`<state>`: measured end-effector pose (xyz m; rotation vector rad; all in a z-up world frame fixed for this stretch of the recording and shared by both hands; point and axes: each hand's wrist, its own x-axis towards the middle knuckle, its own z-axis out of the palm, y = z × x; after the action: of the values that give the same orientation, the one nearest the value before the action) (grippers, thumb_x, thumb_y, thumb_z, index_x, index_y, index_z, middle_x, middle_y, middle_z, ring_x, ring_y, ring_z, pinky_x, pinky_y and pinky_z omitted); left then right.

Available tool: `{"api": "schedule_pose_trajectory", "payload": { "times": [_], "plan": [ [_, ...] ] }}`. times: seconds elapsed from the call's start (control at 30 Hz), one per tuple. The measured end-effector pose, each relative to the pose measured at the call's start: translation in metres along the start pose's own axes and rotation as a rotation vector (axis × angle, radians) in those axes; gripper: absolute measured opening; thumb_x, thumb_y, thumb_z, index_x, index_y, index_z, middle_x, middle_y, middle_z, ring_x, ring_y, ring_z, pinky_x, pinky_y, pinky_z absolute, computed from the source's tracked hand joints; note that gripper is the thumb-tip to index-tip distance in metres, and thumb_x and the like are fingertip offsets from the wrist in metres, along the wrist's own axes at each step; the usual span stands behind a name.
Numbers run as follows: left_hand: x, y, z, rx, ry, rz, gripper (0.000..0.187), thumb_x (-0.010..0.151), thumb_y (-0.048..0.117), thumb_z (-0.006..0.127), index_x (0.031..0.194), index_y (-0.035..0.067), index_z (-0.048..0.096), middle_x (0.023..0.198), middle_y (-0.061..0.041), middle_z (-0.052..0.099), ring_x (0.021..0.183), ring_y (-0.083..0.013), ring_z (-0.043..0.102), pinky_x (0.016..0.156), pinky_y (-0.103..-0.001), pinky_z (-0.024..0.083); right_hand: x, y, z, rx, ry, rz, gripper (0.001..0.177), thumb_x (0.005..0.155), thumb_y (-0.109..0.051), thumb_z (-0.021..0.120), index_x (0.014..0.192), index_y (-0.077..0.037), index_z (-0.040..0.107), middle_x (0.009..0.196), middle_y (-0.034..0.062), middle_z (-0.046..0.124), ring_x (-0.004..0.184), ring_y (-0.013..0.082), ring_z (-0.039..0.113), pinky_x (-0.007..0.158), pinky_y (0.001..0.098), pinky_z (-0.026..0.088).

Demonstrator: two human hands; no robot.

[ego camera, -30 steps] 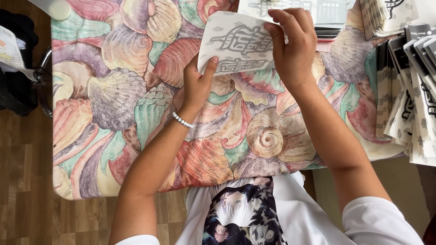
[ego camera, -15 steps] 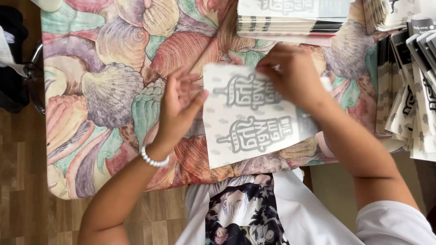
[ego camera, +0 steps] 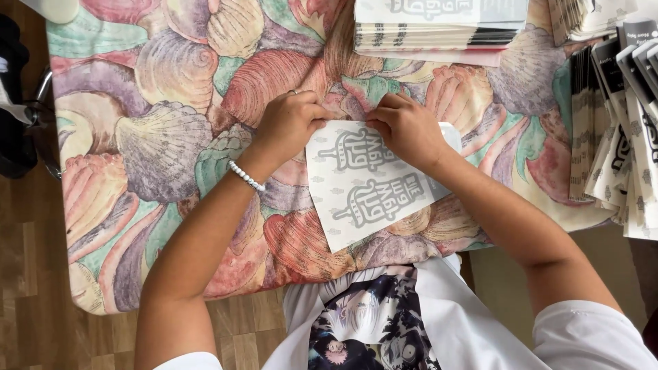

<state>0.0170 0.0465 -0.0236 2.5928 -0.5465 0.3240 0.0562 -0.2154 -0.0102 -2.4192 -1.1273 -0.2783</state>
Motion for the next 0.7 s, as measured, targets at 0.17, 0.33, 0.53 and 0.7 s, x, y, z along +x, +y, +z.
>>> {"api": "schedule_pose_trajectory", "payload": {
  "times": [0.17, 0.33, 0.53, 0.7],
  "plan": [
    [0.001, -0.009, 0.003, 0.022, -0.078, -0.003, 0.005, 0.085, 0.020, 0.080, 0.089, 0.021, 0.077, 0.085, 0.001, 0.067, 0.082, -0.0277, 0.069, 0.080, -0.042, 0.055, -0.003, 0.008, 0.004, -0.034, 0.001, -0.072, 0.004, 0.092, -0.009, 0.075, 0.091, -0.007, 0.078, 0.085, 0.0086, 0.068, 0.082, 0.0269, 0.068, 0.070, 0.0366, 0.057],
    [-0.003, -0.009, 0.004, 0.028, -0.049, 0.063, 0.005, 0.087, 0.020, 0.078, 0.089, 0.019, 0.073, 0.084, 0.001, 0.063, 0.082, -0.0262, 0.068, 0.079, -0.040, 0.054, 0.002, 0.002, -0.016, -0.102, -0.102, -0.098, 0.006, 0.094, -0.008, 0.074, 0.093, -0.007, 0.079, 0.086, 0.0083, 0.070, 0.084, 0.0232, 0.069, 0.074, 0.0322, 0.057],
    [-0.007, -0.010, 0.006, 0.061, -0.005, 0.150, 0.007, 0.089, 0.016, 0.077, 0.090, 0.016, 0.070, 0.084, 0.000, 0.061, 0.084, -0.0237, 0.067, 0.080, -0.037, 0.053, 0.006, 0.020, -0.031, -0.053, -0.279, -0.165, 0.006, 0.095, -0.009, 0.071, 0.096, -0.005, 0.076, 0.090, 0.0104, 0.071, 0.086, 0.0298, 0.071, 0.072, 0.0398, 0.059],
    [-0.010, -0.011, -0.003, -0.005, -0.025, 0.200, 0.004, 0.091, 0.008, 0.071, 0.092, 0.012, 0.071, 0.086, -0.004, 0.061, 0.085, -0.0259, 0.066, 0.080, -0.039, 0.052, 0.019, 0.004, -0.055, 0.002, -0.386, -0.181, 0.012, 0.092, -0.002, 0.068, 0.102, -0.001, 0.074, 0.093, 0.0152, 0.072, 0.088, 0.0353, 0.072, 0.072, 0.0460, 0.059]
  ]
}}
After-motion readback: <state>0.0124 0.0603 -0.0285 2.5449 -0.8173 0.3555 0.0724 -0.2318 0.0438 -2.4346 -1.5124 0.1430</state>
